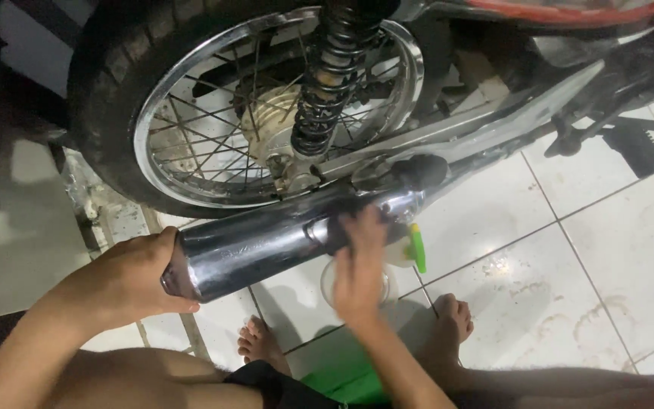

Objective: The person scrubs the chrome motorcycle exhaust pipe with a small red abrasive pad, then wipes the surface with a black cloth. The person holds the exhaust with one hand while cleaning with the other, working on the perforated section and the main body of the pipe.

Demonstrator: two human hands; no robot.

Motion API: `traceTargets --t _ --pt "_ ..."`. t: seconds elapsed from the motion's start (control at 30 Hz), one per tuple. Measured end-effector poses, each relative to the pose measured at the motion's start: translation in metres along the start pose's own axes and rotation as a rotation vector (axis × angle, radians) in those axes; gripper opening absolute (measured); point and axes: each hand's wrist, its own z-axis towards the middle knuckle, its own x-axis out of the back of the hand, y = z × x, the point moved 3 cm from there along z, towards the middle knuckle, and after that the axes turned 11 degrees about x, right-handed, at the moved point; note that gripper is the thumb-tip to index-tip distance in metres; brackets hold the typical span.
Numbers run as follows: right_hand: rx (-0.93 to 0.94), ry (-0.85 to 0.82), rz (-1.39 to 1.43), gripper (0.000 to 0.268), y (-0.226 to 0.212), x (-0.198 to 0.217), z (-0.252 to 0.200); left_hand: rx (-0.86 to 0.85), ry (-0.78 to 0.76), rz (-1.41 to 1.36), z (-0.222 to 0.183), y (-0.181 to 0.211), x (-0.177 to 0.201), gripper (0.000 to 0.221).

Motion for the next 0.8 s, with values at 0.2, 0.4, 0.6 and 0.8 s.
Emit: traceTargets --t 0.2,0.4,0.6,0.8 --pt "0.100 -0.029 -0.063 0.050 0.038 0.004 -0.015 -0.095 0.095 0.013 0.032 -0.016 -0.016 0.061" --pt "-0.002 0.103 -0.104 0.037 0.011 0.016 0.012 -0.035 0.031 0.065 0.011 -0.006 -0.006 0.041" --pt "0.267 -0.069 -0.004 0.040 0.002 -0.015 -0.025 -0.105 0.056 0.062 0.029 -0.017 -0.015 0.050" --pt "-0.186 0.141 -0.071 0.052 0.033 0.026 0.020 -0.041 0.031 0.044 0.016 -0.008 -0.008 0.032"
